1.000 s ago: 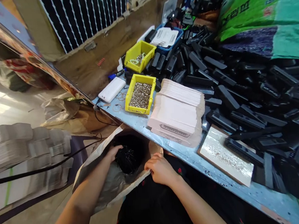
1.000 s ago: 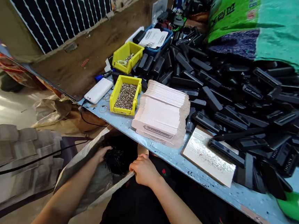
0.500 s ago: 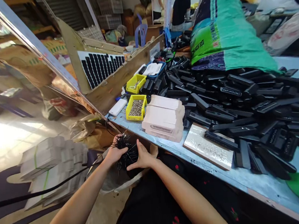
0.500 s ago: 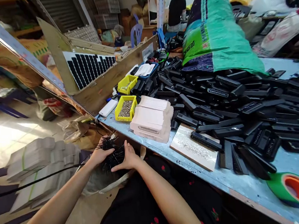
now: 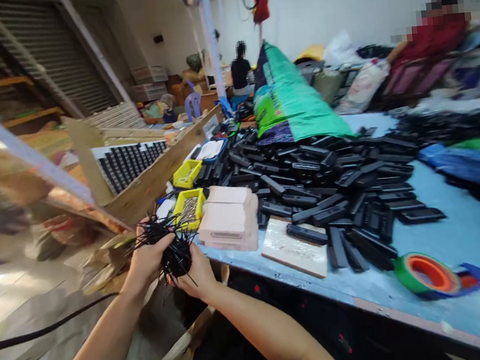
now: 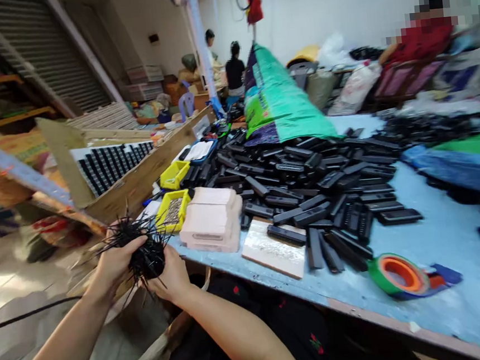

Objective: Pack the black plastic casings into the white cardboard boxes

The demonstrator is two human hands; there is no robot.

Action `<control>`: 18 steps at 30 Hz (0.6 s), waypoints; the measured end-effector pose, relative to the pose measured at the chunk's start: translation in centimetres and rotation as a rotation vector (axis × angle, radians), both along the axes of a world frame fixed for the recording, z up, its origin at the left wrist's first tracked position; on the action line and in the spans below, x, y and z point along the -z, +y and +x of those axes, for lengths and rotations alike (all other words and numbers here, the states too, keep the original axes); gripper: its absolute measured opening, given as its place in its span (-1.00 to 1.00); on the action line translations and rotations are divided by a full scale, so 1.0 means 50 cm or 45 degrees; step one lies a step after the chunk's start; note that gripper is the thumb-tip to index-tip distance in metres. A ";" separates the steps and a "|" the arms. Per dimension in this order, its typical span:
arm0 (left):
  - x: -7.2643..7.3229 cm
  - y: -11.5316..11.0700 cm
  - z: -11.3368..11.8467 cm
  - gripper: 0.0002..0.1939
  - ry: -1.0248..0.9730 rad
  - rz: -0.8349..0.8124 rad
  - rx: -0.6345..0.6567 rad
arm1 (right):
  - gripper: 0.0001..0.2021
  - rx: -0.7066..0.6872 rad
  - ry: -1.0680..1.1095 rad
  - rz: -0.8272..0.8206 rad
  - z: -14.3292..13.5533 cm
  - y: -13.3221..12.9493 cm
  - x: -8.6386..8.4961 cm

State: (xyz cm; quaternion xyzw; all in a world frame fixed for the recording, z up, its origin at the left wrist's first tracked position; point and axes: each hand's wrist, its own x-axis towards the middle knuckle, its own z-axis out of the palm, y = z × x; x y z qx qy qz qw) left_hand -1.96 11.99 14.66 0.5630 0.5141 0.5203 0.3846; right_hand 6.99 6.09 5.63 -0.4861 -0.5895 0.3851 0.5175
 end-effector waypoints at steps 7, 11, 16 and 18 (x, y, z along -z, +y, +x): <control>-0.025 0.079 0.444 -0.35 -0.427 -0.094 0.527 | -0.32 0.514 -0.645 -0.080 0.461 0.006 -0.100; 0.044 0.100 0.645 -0.55 -0.376 -0.342 0.810 | -0.42 0.592 -1.232 -0.324 0.657 -0.006 -0.081; 0.124 0.123 0.732 -0.66 -0.172 -0.517 1.127 | -0.58 0.496 -1.476 -0.440 0.741 -0.007 -0.028; 0.135 0.141 0.746 -0.70 -0.111 -0.495 1.171 | -0.61 0.441 -1.539 -0.450 0.757 0.002 -0.023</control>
